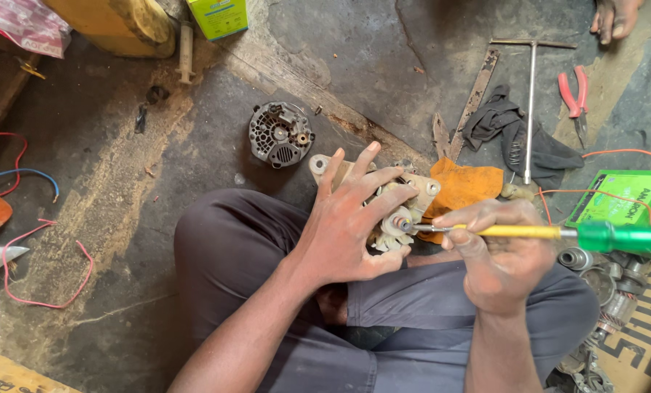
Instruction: The person sits on the floor and cleans a disassembled electrical component with a cloth. They then use a screwdriver to adjust internal parts of the component while holding it in their lap.
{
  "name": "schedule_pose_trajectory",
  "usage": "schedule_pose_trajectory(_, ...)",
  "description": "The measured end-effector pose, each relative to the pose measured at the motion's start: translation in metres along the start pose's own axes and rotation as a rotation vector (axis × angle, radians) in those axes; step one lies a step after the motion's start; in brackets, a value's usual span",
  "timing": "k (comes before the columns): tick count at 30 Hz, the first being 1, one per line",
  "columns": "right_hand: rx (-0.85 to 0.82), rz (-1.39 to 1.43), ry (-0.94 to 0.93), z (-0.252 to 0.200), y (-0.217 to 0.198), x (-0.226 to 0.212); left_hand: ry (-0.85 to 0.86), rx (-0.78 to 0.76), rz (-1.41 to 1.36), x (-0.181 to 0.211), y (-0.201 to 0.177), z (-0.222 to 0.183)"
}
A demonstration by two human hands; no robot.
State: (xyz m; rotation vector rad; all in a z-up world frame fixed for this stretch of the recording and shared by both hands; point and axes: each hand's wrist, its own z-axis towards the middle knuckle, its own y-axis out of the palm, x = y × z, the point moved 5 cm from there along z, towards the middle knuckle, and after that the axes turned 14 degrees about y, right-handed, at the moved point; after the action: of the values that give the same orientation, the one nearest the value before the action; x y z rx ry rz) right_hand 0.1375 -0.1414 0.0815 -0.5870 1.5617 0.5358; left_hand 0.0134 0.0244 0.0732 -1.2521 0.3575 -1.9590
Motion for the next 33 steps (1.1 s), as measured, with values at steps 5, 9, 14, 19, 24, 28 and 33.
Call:
schedule_pose_trajectory(5,-0.061,0.093,0.014,0.005,0.002,-0.003,0.004,0.004,0.0,0.001,0.0,0.002)
schedule_pose_trajectory(9,-0.073,0.0,0.003,0.003,0.001,-0.007,0.012,0.001,-0.018,0.0,0.0,0.002)
schedule_pose_trajectory(14,-0.067,-0.101,-0.058,-0.002,0.007,-0.014,0.007,-0.01,-0.006,0.0,0.001,0.002)
schedule_pose_trajectory(19,0.001,0.018,0.036,-0.007,0.018,-0.009,0.009,0.014,0.011,0.001,0.002,0.001)
schedule_pose_trajectory(24,-0.029,-0.046,-0.03,-0.006,0.019,-0.016,0.003,0.022,0.01,0.001,0.001,0.001)
schedule_pose_trajectory(28,0.031,-0.065,-0.037,-0.005,0.011,-0.017,0.026,0.011,0.008,0.001,0.002,0.0)
schedule_pose_trajectory(33,0.095,-0.055,-0.024,-0.013,0.022,-0.011,0.009,0.028,0.01,0.001,0.002,0.0)
